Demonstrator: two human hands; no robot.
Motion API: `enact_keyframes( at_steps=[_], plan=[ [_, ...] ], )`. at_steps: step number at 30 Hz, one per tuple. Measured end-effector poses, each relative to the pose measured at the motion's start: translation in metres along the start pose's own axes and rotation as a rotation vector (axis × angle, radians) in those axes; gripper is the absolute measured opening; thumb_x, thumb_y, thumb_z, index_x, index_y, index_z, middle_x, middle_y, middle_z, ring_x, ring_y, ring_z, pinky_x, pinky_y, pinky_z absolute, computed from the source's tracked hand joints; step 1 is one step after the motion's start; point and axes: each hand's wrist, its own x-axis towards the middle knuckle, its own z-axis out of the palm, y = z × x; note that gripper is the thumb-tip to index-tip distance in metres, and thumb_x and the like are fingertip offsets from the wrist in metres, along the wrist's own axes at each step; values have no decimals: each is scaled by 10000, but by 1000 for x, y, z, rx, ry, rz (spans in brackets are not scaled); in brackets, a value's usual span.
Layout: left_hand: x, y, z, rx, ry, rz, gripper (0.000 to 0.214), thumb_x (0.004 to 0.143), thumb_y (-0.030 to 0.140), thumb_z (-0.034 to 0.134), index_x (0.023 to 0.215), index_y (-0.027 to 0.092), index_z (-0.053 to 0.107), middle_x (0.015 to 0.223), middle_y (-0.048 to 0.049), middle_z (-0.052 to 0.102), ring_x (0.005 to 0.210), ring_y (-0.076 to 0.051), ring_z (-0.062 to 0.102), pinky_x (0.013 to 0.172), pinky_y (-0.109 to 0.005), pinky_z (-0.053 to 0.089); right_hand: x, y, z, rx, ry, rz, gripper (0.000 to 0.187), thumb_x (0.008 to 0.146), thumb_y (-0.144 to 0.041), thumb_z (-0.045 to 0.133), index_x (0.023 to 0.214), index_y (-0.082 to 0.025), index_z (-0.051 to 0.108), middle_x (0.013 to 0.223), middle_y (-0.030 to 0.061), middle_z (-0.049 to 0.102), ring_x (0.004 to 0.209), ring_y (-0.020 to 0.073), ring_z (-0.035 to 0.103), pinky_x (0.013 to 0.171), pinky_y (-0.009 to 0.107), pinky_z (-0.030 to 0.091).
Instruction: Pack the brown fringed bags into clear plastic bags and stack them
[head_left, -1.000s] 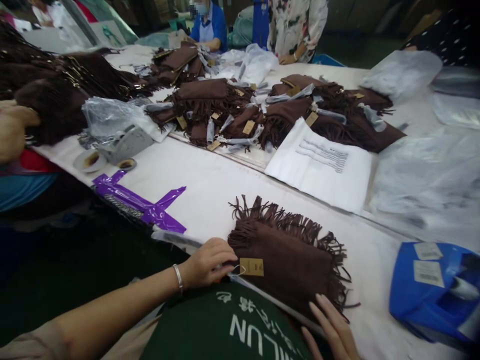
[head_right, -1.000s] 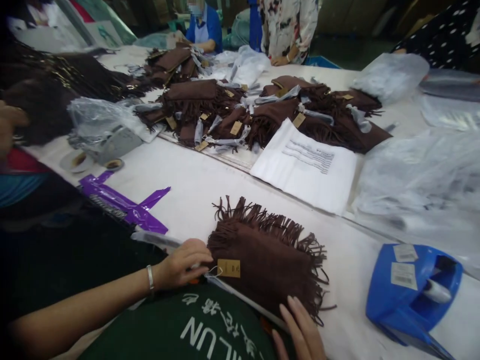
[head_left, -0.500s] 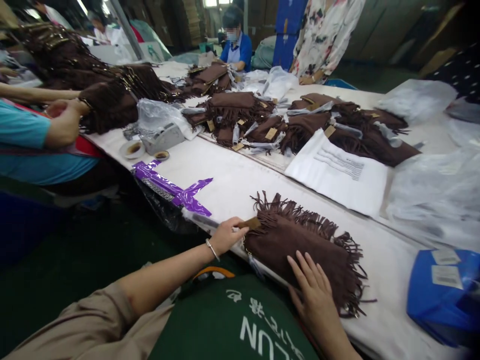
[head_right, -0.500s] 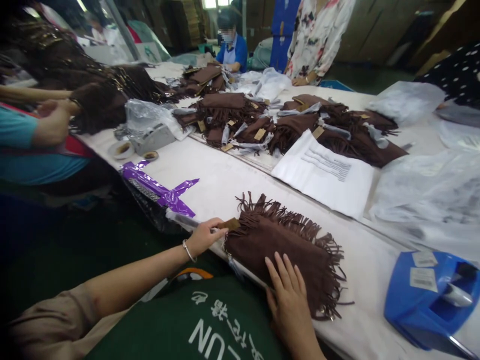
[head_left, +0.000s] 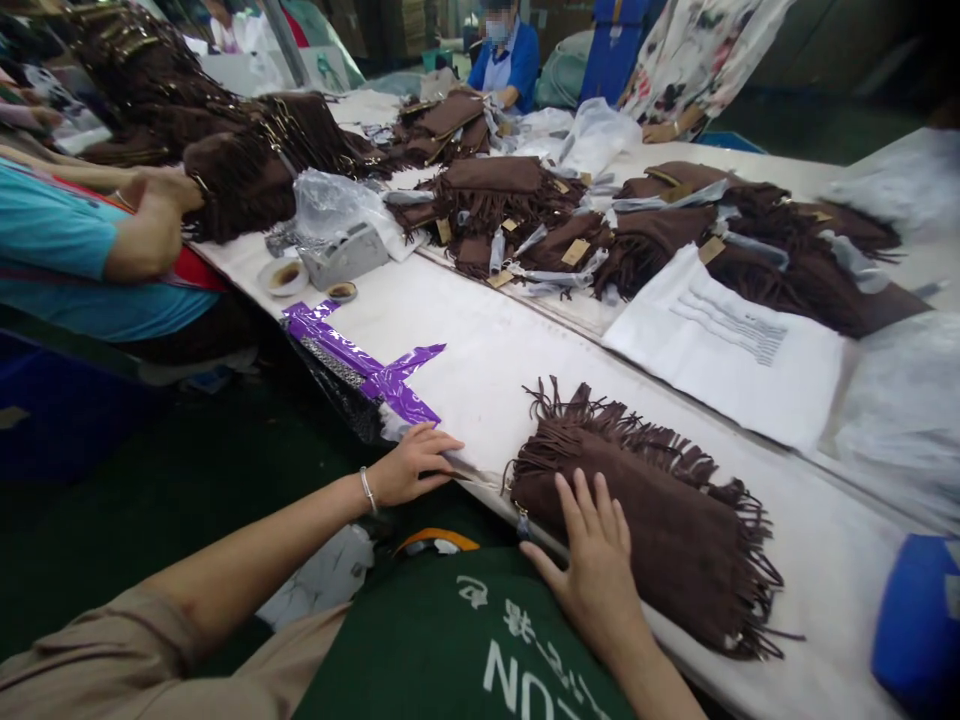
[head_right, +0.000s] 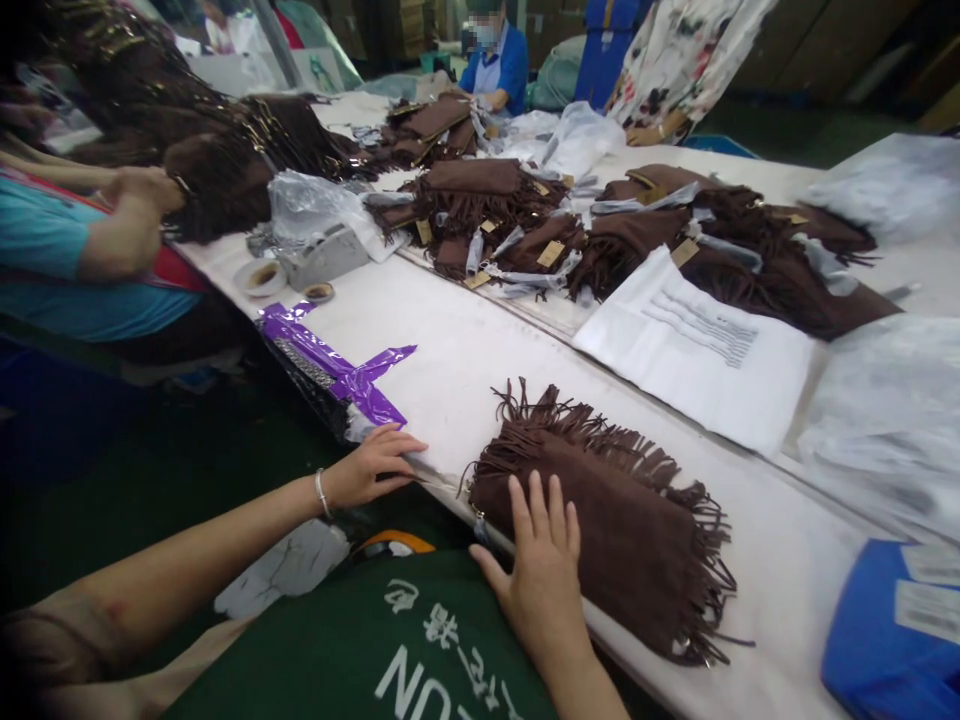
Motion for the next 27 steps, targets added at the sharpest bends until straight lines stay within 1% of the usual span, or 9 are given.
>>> enact_keyframes(
  at_steps=[3,7,10,13,16,18,21,24,27],
  plan=[
    [1,2,-1,101,-5,16,161,869,224,495,901,216,653,1095,-67,611,1017,-198,516,956,-404,345,16,-19,8,-13,-28,-45,772,771,-430,541,1421,-188,201,1490,106,193,1369,341,101,1064,594,151],
    [8,17,-11,142,-22,51,168,874,196,464,898,178,629,965,-76,603,927,-185,525,873,-341,402,16,-12,8,-36,-53,-58,755,727,-164,500,1421,-225,208,1484,64,228,1365,293,165,1091,529,170],
    [10,27,-21,132,0,50,162,873,190,462,894,173,622,941,-75,595,918,-189,522,874,-352,402,1,6,2,-67,-41,-42,831,672,-71,484,1427,-247,183,1480,34,243,1365,277,171,1104,502,179],
    [11,34,-24,68,27,23,166,876,195,459,889,169,622,918,-77,594,899,-188,523,869,-361,405,-20,31,-1,-134,-8,-3,818,696,-56,469,1430,-254,167,1486,33,221,1367,290,155,1102,523,181],
    [15,43,-26,-97,26,-29,169,875,225,470,878,157,624,909,-81,595,877,-183,533,837,-336,429,-30,61,-5,-185,-12,23,772,719,-48,439,1421,-269,205,1482,41,234,1360,309,173,1076,556,218],
    [23,50,-32,-250,-16,-63,177,866,260,494,879,152,633,889,-75,604,852,-178,548,805,-314,448,-24,82,-17,-156,-67,7,766,700,-19,397,1410,-262,244,1461,39,288,1346,287,230,1063,529,271],
    [47,62,-56,-510,-103,-137,215,831,307,547,935,155,658,925,-64,642,867,-184,582,811,-304,469,3,110,-59,-32,-245,39,753,672,-12,356,1383,-256,318,1390,31,418,1269,237,395,1023,438,373],
    [83,72,-93,-725,-122,-262,289,764,341,623,976,150,672,936,-57,674,841,-196,615,760,-295,500,38,128,-128,102,-543,174,601,756,-144,406,1333,-312,407,1157,17,626,1028,255,604,897,424,484],
    [118,82,-133,-807,-45,-321,285,677,335,703,878,132,700,792,-44,683,710,-179,624,649,-272,510,64,140,-193,305,-754,116,457,797,-340,492,1250,-290,523,1113,17,647,991,247,618,912,371,484]
  ],
)
